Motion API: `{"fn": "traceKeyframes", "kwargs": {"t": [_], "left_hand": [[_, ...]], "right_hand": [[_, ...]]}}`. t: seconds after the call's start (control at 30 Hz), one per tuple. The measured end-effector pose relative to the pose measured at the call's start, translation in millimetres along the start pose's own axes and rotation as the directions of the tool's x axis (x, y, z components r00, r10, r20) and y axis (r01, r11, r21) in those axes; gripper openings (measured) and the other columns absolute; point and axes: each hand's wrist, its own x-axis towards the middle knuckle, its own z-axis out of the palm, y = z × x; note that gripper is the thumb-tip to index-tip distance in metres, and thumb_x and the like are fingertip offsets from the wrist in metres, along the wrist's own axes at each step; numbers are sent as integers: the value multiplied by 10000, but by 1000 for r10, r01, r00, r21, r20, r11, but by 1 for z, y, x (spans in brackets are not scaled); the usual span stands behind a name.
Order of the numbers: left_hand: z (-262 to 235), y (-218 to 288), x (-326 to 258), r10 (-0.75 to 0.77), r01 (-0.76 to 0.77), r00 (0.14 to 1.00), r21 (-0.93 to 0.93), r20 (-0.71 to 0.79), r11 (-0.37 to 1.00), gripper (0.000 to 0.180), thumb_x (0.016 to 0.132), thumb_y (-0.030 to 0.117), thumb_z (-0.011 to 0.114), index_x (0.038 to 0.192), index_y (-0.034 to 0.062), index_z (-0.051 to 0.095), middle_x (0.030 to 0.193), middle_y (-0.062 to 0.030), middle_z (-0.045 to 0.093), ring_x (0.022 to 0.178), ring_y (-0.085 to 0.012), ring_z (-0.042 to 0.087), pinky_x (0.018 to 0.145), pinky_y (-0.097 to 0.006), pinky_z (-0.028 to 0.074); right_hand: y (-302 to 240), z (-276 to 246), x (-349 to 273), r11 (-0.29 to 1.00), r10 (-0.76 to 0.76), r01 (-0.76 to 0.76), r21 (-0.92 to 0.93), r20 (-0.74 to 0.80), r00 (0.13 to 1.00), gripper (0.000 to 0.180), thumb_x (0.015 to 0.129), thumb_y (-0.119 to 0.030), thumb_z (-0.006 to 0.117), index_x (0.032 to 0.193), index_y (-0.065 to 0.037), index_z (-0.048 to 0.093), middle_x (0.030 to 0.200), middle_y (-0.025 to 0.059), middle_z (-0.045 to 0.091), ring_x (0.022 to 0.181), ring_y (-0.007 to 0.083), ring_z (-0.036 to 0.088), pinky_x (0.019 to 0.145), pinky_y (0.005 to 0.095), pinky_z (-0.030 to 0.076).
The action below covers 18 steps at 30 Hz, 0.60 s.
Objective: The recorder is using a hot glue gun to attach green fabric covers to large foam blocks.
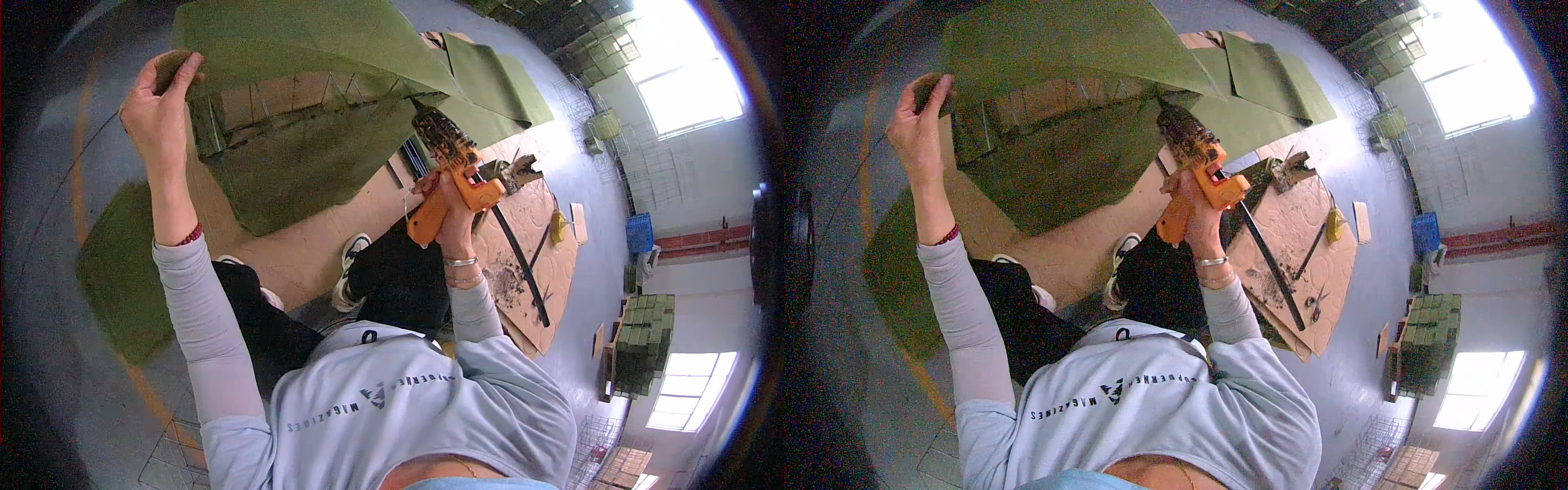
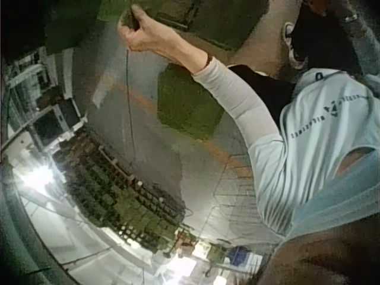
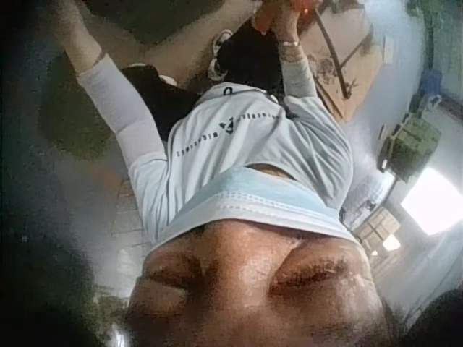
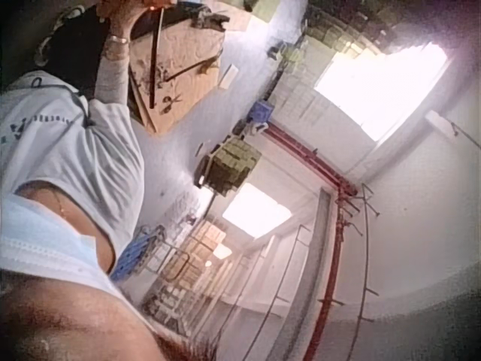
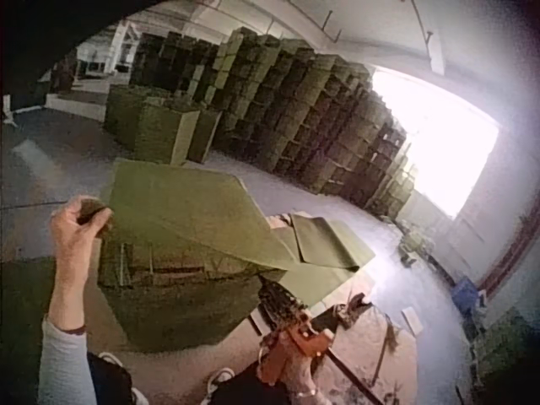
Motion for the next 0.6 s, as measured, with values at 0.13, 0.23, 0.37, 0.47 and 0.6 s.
{"fn": "traceKeyframes", "kwargs": {"t": [0.13,0.23,0.37,0.47,0.6], "left_hand": [[1,4,-1,7,-7,1000,14,-14,1000,188,756,154,712,870,13,664,778,-26,655,709,-82,588,692,-222,454],[-1,10,-1,35,-34,999,91,-5,995,188,758,151,711,874,11,664,778,-25,655,710,-81,589,692,-220,454],[0,6,2,15,-15,1000,-6,-7,1000,186,761,151,707,877,12,664,781,-27,657,714,-83,591,695,-222,455],[-1,5,1,23,-23,1000,23,8,999,178,765,148,702,875,14,664,783,-26,657,715,-84,594,699,-224,458],[-2,2,0,11,-11,1000,1,9,1000,167,768,143,697,871,17,663,785,-24,656,720,-84,595,702,-223,460]], "right_hand": [[-4,1,0,999,-21,21,25,33,999,189,862,-188,566,919,-22,495,765,65,517,714,189,521,686,338,458],[-2,3,1,997,7,-13,77,77,997,188,862,-185,564,936,-26,494,767,64,518,714,194,524,684,335,461],[-7,17,-6,997,16,-16,78,3,1000,183,858,-171,576,943,-28,501,736,56,544,676,166,537,616,279,442],[-5,16,-9,999,7,-8,52,12,1000,192,852,-161,583,955,-20,502,755,59,548,680,165,543,630,285,454],[-3,15,-10,999,16,-14,-36,58,998,180,856,-184,574,925,-33,506,777,56,522,711,193,528,660,326,449]]}}
